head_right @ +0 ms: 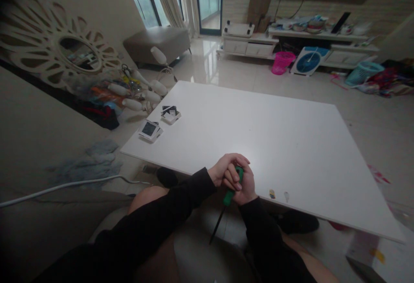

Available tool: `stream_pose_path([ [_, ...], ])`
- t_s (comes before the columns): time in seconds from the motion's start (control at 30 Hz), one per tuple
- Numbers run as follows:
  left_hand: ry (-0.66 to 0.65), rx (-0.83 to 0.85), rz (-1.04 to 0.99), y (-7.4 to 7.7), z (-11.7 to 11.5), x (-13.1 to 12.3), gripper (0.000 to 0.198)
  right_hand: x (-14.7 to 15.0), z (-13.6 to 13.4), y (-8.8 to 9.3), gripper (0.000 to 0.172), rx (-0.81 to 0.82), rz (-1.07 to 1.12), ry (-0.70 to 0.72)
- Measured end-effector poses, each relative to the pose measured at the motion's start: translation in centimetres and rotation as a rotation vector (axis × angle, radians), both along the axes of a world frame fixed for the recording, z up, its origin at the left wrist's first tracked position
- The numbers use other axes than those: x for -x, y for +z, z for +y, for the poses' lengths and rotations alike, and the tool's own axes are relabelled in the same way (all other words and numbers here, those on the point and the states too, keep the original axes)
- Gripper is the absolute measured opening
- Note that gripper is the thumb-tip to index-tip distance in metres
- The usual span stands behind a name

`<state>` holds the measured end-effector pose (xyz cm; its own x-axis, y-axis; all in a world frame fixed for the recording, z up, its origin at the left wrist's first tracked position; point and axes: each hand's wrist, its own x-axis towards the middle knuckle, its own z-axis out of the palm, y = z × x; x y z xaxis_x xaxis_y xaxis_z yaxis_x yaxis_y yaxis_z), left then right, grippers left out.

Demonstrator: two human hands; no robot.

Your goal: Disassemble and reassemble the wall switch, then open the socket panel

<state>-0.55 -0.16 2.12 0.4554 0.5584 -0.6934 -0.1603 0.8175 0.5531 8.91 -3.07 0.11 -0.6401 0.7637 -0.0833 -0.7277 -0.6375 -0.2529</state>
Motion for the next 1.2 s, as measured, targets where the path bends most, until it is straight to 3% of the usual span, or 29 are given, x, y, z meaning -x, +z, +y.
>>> stream_pose_path([
  [0.3,0.006,0.005,0.004,0.5,-0.1,0.0,0.024,-0.1,0.1,0.0,0.058,-0.009,0.0,0.008],
  [0.53,0.018,0.005,0.02,0.1,-0.1,0.0,0.026,-0.2,0.0,0.0,0.053,0.0,0.003,0.003],
  [0.7,-0.01,-0.051,0.035,-0.1,0.1,-0.4,0.036,-0.6,0.4,0.9,0.054,-0.069,-0.103,0.029],
  [0.77,-0.007,-0.138,0.031,-0.2,0.1,-0.5,0.044,-1.2,0.8,1.5,0.051,-0.097,-0.221,-0.037],
  [0.83,-0.039,-0.241,0.015,-0.4,0.1,-0.4,0.049,-2.0,1.3,2.1,0.044,-0.111,-0.356,-0.192],
  [0.93,-0.206,-0.339,-0.033,-0.6,0.0,0.1,0.051,-3.2,2.1,2.6,0.031,-0.148,-0.568,-0.517],
  [1.0,-0.338,-0.437,-0.021,-0.8,0.0,0.7,0.045,-3.7,2.5,2.4,0.032,-0.194,-0.712,-0.67],
  [1.1,-0.423,-0.614,0.059,-1.2,0.6,1.6,0.029,-4.3,3.2,1.4,0.035,-0.238,-0.985,-0.723],
  [1.2,-0.379,-0.734,0.28,-1.9,2.3,3.2,0.026,-4.9,3.6,0.2,0.046,-0.317,-1.36,-0.788],
])
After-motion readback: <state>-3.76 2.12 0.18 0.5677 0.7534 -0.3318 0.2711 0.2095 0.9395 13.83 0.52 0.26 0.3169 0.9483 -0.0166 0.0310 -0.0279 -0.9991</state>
